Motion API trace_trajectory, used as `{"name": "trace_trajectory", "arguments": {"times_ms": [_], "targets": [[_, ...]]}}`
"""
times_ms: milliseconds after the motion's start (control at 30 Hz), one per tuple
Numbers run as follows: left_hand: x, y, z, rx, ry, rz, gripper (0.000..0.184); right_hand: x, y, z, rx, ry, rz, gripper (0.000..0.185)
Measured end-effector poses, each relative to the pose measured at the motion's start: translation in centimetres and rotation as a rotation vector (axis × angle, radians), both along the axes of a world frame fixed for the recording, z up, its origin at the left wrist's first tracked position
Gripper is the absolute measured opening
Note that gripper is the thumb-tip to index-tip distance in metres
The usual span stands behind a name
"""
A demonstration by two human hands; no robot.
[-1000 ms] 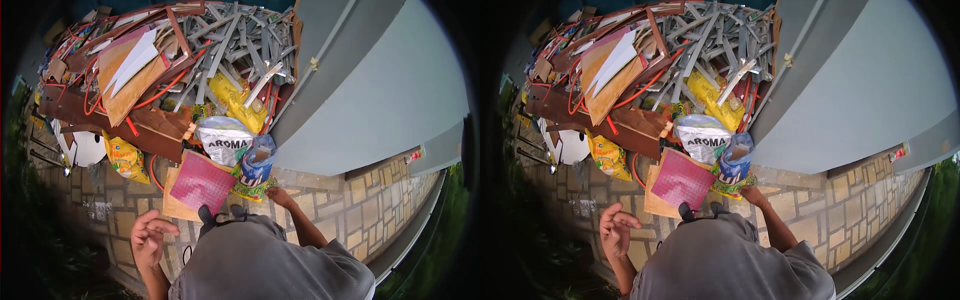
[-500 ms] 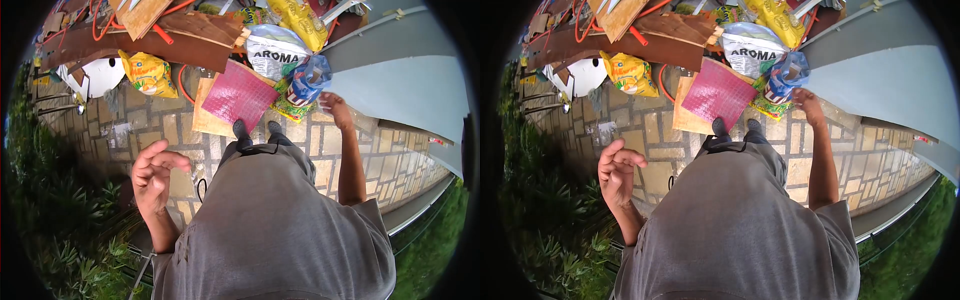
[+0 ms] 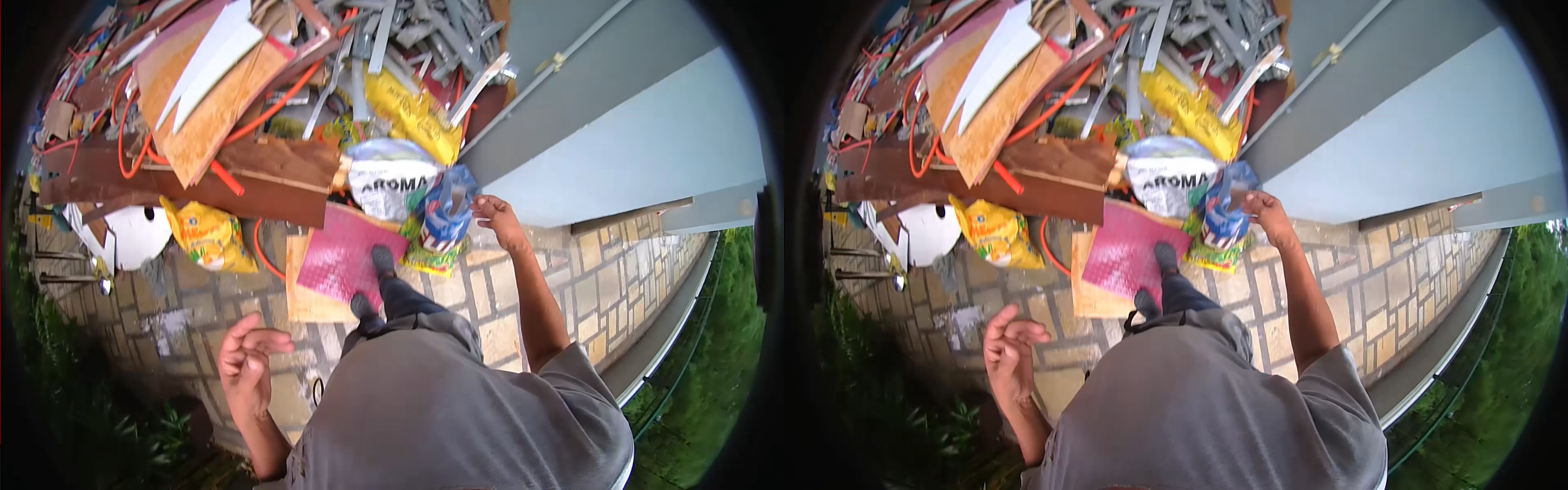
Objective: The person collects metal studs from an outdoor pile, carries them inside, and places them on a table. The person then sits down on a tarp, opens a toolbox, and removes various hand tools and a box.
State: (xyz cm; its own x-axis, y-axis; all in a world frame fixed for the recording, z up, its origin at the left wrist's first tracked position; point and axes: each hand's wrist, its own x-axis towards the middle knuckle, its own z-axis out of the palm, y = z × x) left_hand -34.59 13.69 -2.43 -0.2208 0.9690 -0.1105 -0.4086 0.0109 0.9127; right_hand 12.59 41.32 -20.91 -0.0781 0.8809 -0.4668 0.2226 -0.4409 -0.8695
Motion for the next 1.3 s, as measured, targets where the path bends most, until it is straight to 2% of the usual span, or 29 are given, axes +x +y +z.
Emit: {"name": "trace_trajectory", "arguments": {"times_ms": [67, 100, 167, 233, 300, 367, 433, 467, 500, 567, 600, 700, 767, 833, 900, 967, 1067, 1133, 1167, 1200, 1233, 1300], "targets": [[0.1, 0.9, 0.9, 0.029, 0.015, 0.000, 0.070, -0.6, 4.5, 2.3, 0.085, 0.126, -0.164, 0.036], [0.2, 1.7, 1.1, 0.026, 0.030, 0.008, 0.070, -0.7, 7.9, 3.6, 0.138, 0.137, -0.155, 0.036], [0.5, 3.0, 1.8, 0.055, 0.027, 0.029, 0.070, -1.0, 12.3, 4.2, 0.171, 0.345, -0.328, 0.037], [0.5, 4.6, 2.6, 0.047, 0.031, 0.031, 0.066, -2.5, 17.1, 5.4, 0.226, 0.373, -0.322, 0.040], [0.8, 6.6, 3.1, 0.046, 0.043, 0.061, 0.066, -3.5, 20.5, 6.0, 0.241, 0.244, -0.413, 0.045], [1.6, 8.7, 3.5, 0.017, 0.058, 0.066, 0.067, -3.5, 24.9, 3.6, 0.222, 0.274, -0.401, 0.049], [2.6, 10.6, 4.0, 0.008, 0.083, 0.087, 0.069, -4.1, 27.8, 1.7, 0.242, 0.473, -0.382, 0.046], [3.0, 11.5, 4.3, -0.007, 0.101, 0.100, 0.071, -4.4, 29.1, 0.4, 0.205, 0.506, -0.421, 0.035], [3.3, 12.2, 4.4, -0.008, 0.108, 0.092, 0.071, -5.0, 29.8, 0.0, 0.204, 0.512, -0.431, 0.035], [3.9, 13.0, 4.2, -0.035, 0.101, 0.122, 0.071, -7.9, 30.1, -0.3, 0.381, 0.487, -0.524, 0.025], [4.0, 13.3, 4.1, -0.039, 0.108, 0.138, 0.069, -9.1, 29.9, 0.5, 0.435, 0.478, -0.601, 0.017], [4.3, 14.2, 3.9, -0.074, 0.099, 0.169, 0.067, -12.9, 29.6, 2.9, 0.552, 0.359, -0.632, 0.010], [4.1, 15.2, 4.2, -0.080, 0.111, 0.164, 0.065, -15.8, 30.0, 4.1, 0.571, 0.384, -0.572, 0.012], [3.6, 15.9, 4.3, -0.082, 0.112, 0.095, 0.062, -18.6, 30.0, 7.6, 0.556, 0.455, -0.388, 0.016], [3.7, 17.0, 5.0, -0.081, 0.116, 0.079, 0.061, -20.8, 29.5, 11.2, 0.409, 0.623, -0.464, 0.019], [3.0, 17.9, 5.5, -0.060, 0.122, 0.059, 0.061, -21.2, 29.6, 10.5, 0.416, 0.613, -0.421, 0.023], [2.0, 18.4, 5.4, -0.035, 0.118, 0.028, 0.060, -18.9, 29.1, 10.6, 0.480, 0.326, -0.466, 0.032], [1.1, 18.8, 5.6, -0.065, 0.152, 0.034, 0.061, -15.1, 29.2, 11.8, 0.553, 0.274, -0.572, 0.029], [0.6, 18.8, 5.3, -0.065, 0.148, 0.025, 0.061, -13.3, 29.1, 13.1, 0.621, 0.335, -0.582, 0.027], [0.1, 18.7, 5.0, -0.077, 0.159, 0.031, 0.061, -11.3, 29.3, 14.5, 0.575, 0.242, -0.572, 0.024], [-0.5, 18.6, 4.8, -0.092, 0.170, 0.032, 0.062, -9.0, 30.1, 14.3, 0.642, 0.102, -0.498, 0.023], [-1.6, 19.0, 4.7, -0.091, 0.164, 0.010, 0.061, -7.2, 31.2, 16.4, 0.643, 0.095, -0.466, 0.020]]}}
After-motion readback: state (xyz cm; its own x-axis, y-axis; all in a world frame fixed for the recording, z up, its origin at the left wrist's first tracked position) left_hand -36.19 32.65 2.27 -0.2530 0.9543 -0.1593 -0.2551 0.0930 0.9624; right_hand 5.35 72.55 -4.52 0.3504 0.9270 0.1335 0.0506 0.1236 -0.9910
